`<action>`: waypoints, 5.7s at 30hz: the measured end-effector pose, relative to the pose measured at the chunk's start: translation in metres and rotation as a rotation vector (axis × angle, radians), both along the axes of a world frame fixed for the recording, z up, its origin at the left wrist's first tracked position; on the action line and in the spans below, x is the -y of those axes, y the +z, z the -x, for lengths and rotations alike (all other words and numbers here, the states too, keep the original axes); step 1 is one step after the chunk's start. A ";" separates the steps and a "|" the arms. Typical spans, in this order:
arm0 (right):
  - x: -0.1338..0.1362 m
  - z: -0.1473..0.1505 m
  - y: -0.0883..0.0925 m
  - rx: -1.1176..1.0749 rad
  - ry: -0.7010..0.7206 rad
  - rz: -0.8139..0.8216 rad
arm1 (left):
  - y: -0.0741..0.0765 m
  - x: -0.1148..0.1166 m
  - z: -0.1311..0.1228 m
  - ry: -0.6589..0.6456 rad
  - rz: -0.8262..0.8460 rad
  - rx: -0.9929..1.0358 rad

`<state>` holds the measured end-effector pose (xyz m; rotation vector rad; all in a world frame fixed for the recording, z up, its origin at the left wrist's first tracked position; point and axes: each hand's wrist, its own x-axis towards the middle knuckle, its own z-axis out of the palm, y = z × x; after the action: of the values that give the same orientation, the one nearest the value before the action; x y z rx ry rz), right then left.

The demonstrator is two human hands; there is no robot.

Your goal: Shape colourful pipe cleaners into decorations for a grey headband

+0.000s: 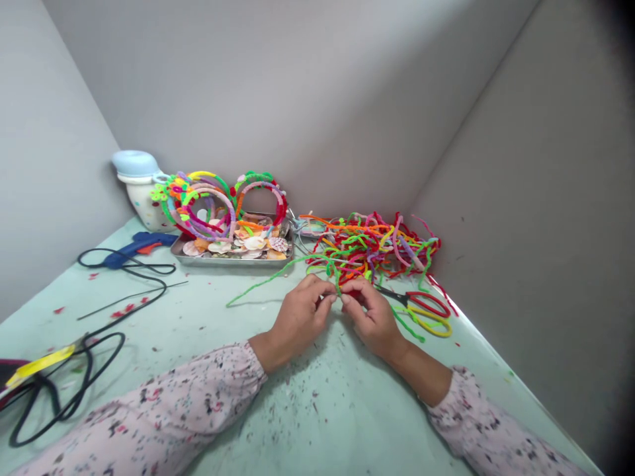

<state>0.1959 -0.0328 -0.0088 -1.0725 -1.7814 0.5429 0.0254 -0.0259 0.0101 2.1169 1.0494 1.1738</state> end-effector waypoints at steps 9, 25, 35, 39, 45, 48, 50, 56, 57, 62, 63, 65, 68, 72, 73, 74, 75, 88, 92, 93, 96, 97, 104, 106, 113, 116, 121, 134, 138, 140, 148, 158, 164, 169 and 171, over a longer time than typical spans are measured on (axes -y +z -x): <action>0.000 -0.001 0.000 0.014 0.022 -0.032 | -0.004 -0.004 -0.002 -0.038 0.209 0.073; -0.003 -0.002 0.001 0.044 0.015 -0.097 | 0.006 0.001 -0.005 0.000 0.222 0.112; -0.003 -0.004 0.000 0.017 0.030 -0.051 | 0.005 -0.001 -0.005 0.005 0.230 0.113; -0.003 -0.003 -0.001 0.013 0.031 -0.036 | 0.004 -0.001 -0.005 0.001 0.229 0.110; -0.004 -0.002 0.000 0.015 0.014 -0.032 | 0.006 -0.001 -0.005 0.008 0.230 0.097; -0.005 -0.003 -0.001 0.000 0.032 -0.015 | 0.006 -0.001 -0.005 0.008 0.224 0.092; -0.005 -0.004 -0.002 -0.007 0.039 -0.007 | 0.006 -0.001 -0.005 0.008 0.223 0.092; -0.006 -0.003 -0.003 -0.010 0.029 0.003 | 0.006 -0.001 -0.005 0.016 0.223 0.086; -0.006 -0.003 -0.003 -0.009 0.023 0.003 | 0.006 -0.001 -0.005 0.017 0.223 0.087; -0.004 0.001 -0.001 -0.012 -0.006 0.009 | 0.006 -0.001 -0.005 0.024 0.196 0.082; -0.004 0.001 -0.001 -0.015 -0.011 0.013 | 0.006 -0.001 -0.006 0.026 0.192 0.083; -0.003 0.002 0.000 -0.021 -0.018 0.019 | 0.006 0.000 -0.006 0.027 0.191 0.087; -0.002 0.002 0.001 -0.033 -0.025 0.023 | 0.007 0.000 -0.006 0.023 0.184 0.089; -0.002 0.001 0.002 -0.039 -0.012 0.027 | 0.006 -0.001 -0.005 0.011 0.171 0.075; -0.003 0.001 0.002 -0.039 -0.001 0.025 | 0.006 -0.001 -0.005 0.006 0.174 0.073; -0.003 0.000 0.001 -0.041 0.009 0.023 | 0.005 -0.001 -0.005 0.002 0.180 0.073; -0.003 0.000 0.001 -0.041 0.015 0.021 | 0.005 -0.001 -0.005 0.001 0.188 0.073; -0.005 0.000 -0.001 -0.079 0.003 0.084 | 0.002 0.000 -0.006 -0.003 0.193 0.121; -0.005 -0.001 0.000 -0.085 0.032 0.076 | 0.000 0.000 -0.006 0.005 0.220 0.136; -0.005 -0.001 -0.001 -0.088 0.038 0.077 | -0.001 0.000 -0.006 0.006 0.224 0.139; -0.005 -0.001 -0.001 -0.096 0.032 0.085 | -0.005 -0.001 -0.006 0.008 0.229 0.162; -0.004 0.000 -0.002 -0.098 0.025 0.088 | -0.006 -0.002 -0.006 0.008 0.229 0.173; -0.004 0.002 -0.001 -0.159 0.017 0.146 | -0.004 -0.002 -0.005 -0.001 0.239 0.162; -0.004 0.002 0.001 -0.189 0.022 0.176 | -0.001 -0.002 -0.005 -0.010 0.221 0.151; -0.003 0.003 0.003 -0.281 0.056 0.256 | 0.002 0.000 -0.003 -0.015 0.048 0.090; -0.003 0.003 0.003 -0.305 0.064 0.275 | 0.001 0.000 -0.002 -0.022 0.013 0.050; -0.001 0.004 0.005 -0.322 0.055 0.281 | -0.001 0.000 -0.001 -0.059 -0.026 0.097; 0.001 0.001 0.002 -0.149 -0.002 0.013 | 0.003 -0.001 0.000 -0.137 0.230 0.190; 0.002 0.000 0.005 -0.004 -0.009 -0.155 | 0.003 -0.004 -0.001 -0.166 0.410 0.338; 0.003 0.000 0.006 0.055 -0.003 -0.199 | 0.001 -0.007 -0.002 -0.141 0.421 0.381; 0.001 0.001 0.005 0.142 -0.017 -0.255 | -0.006 -0.016 -0.003 -0.108 0.374 0.245; 0.000 0.000 0.004 0.136 -0.042 -0.205 | -0.011 -0.019 -0.003 -0.065 0.266 0.118; 0.000 0.000 0.002 0.091 -0.042 -0.141 | -0.011 -0.021 -0.003 -0.100 0.305 0.112; 0.000 0.000 0.001 0.064 -0.031 -0.105 | -0.011 -0.023 -0.004 -0.140 0.335 0.119; 0.000 0.000 0.001 0.051 -0.029 -0.100 | -0.010 -0.023 -0.004 -0.124 0.315 0.104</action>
<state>0.1961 -0.0332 -0.0080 -1.0494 -1.8150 0.4074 0.0290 -0.0030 0.0006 1.8288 0.9699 0.9774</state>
